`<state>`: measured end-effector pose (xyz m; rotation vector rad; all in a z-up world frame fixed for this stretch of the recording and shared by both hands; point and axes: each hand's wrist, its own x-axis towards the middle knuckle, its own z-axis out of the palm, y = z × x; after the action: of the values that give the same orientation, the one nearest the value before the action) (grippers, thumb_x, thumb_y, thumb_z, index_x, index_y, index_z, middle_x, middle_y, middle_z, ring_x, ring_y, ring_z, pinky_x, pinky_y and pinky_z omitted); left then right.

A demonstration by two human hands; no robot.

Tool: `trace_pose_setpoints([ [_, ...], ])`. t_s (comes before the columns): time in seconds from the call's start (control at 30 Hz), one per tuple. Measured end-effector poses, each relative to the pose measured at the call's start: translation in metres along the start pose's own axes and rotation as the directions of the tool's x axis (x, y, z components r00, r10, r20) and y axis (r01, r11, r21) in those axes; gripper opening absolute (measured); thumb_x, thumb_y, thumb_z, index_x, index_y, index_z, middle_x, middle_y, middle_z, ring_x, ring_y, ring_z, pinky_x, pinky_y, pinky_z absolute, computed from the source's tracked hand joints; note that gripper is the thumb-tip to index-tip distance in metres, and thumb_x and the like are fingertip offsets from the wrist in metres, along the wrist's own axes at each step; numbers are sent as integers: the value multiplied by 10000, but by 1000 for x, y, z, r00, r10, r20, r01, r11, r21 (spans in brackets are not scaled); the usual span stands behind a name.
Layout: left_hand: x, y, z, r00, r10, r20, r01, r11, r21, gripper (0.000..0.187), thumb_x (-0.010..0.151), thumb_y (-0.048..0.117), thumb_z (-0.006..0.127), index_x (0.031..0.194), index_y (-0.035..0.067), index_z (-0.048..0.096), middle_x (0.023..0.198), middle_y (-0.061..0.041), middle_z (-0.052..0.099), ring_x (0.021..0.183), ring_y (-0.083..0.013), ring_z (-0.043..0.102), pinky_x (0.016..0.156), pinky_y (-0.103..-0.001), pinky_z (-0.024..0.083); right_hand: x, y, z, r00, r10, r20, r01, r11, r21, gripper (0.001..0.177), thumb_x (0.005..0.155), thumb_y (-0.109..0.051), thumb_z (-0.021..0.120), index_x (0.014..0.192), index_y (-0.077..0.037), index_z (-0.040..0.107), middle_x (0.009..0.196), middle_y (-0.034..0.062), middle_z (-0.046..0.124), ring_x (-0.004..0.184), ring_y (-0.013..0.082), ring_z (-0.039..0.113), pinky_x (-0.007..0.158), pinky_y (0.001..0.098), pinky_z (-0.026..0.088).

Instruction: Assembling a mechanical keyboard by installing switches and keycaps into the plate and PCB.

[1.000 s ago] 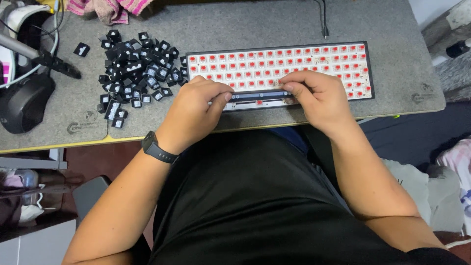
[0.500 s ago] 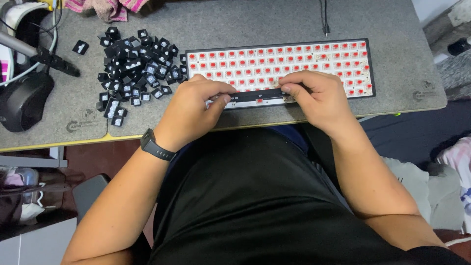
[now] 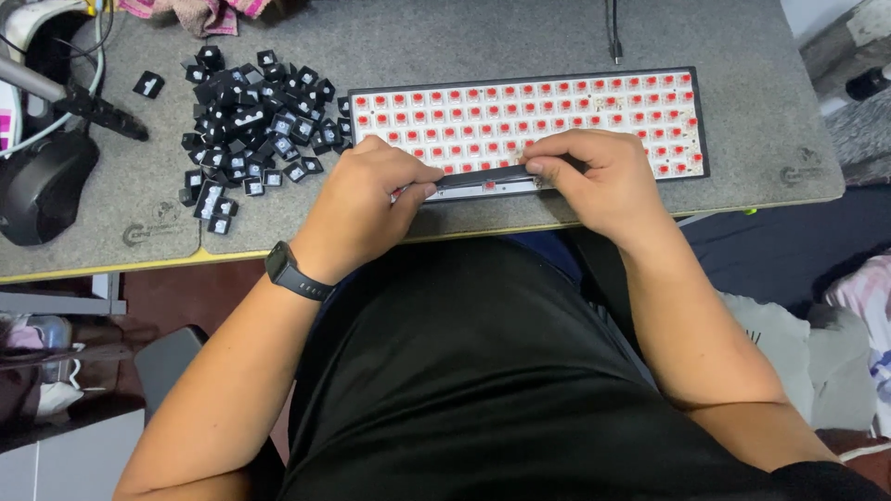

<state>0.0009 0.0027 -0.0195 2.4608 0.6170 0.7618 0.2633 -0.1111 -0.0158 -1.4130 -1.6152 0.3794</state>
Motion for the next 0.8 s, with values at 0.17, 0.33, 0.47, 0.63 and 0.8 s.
trace_pose_setpoints([
  [0.17, -1, -8, 5, 1000, -4, -25, 4, 1000, 13, 116, 932, 56, 741, 1014, 105, 807, 930, -102, 765, 939, -303, 675, 824, -379, 501, 1, -3, 2, 1000, 20, -3, -20, 1000, -7, 57, 979, -42, 795, 1034, -49, 805, 825, 158, 745, 836, 256, 722, 766, 384, 556],
  [0.33, -2, -8, 6, 999, -21, -31, 22, 1000, 18, 115, 943, 59, 734, 1027, 102, 800, 933, -92, 758, 953, -299, 670, 834, -382, 497, 2, -6, 3, 999, 48, -14, -48, 999, -21, 53, 988, -39, 787, 1039, -39, 800, 825, 170, 745, 833, 251, 713, 763, 402, 555],
  [0.47, -3, -8, 5, 999, -31, -26, 32, 999, 37, 103, 990, 116, 698, 1031, 118, 793, 926, -80, 748, 954, -289, 657, 847, -377, 482, 6, -8, 3, 997, 79, -27, -80, 996, -40, 55, 1024, -83, 761, 1058, -80, 805, 786, 102, 734, 770, 148, 630, 735, 333, 528],
  [0.63, -5, -8, 6, 998, -47, -30, 49, 997, 66, 114, 1007, 145, 687, 1039, 141, 796, 924, -56, 747, 959, -261, 651, 853, -361, 473, 6, -10, 3, 994, 104, -21, -105, 993, -51, 52, 1024, -98, 763, 1053, -95, 806, 799, 93, 743, 761, 152, 644, 729, 331, 529],
  [0.8, -5, -13, 11, 998, -27, -63, 31, 997, 67, 100, 1006, 144, 690, 1045, 143, 782, 890, -42, 738, 948, -258, 653, 856, -360, 458, 4, -6, -2, 995, 104, 8, -104, 994, -23, 88, 1022, -86, 745, 1095, -78, 794, 879, 98, 773, 827, 186, 708, 788, 337, 550],
])
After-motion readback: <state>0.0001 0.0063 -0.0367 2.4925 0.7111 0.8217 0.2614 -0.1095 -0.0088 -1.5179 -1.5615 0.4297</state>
